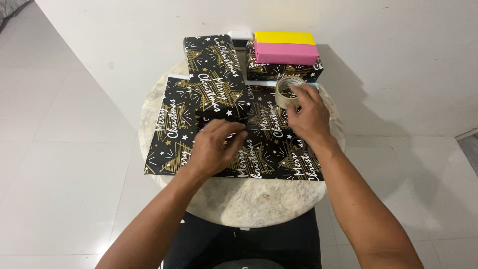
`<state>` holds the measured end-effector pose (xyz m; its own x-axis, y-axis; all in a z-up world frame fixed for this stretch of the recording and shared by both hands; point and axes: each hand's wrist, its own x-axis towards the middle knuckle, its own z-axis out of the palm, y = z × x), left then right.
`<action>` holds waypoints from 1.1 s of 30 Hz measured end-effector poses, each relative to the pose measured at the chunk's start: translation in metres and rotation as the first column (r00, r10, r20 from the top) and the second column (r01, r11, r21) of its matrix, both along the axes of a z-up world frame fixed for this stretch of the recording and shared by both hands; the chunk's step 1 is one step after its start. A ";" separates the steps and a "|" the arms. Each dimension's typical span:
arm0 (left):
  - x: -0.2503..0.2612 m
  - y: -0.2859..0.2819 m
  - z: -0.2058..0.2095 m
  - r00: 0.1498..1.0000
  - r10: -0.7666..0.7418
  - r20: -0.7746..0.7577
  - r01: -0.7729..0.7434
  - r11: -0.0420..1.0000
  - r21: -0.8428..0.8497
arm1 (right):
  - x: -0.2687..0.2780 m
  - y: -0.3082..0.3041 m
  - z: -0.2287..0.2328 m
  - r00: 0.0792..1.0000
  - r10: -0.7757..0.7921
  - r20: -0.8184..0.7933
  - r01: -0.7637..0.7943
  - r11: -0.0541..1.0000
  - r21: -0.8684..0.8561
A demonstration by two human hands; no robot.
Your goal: The person wraps a rectangular gift box with black Christmas-themed wrapping paper on a round table. They fold the paper around the box, cut and apply clear tape to secure the seams, and smooth the edges to complete the wrapping.
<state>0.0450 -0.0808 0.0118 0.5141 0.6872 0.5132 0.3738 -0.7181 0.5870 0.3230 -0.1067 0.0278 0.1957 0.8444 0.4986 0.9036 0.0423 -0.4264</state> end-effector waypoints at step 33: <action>0.038 0.032 0.045 0.918 -0.166 0.361 0.374 0.667 -0.645 | -0.010 -0.022 0.103 0.912 0.270 -0.309 -0.281 0.960 0.009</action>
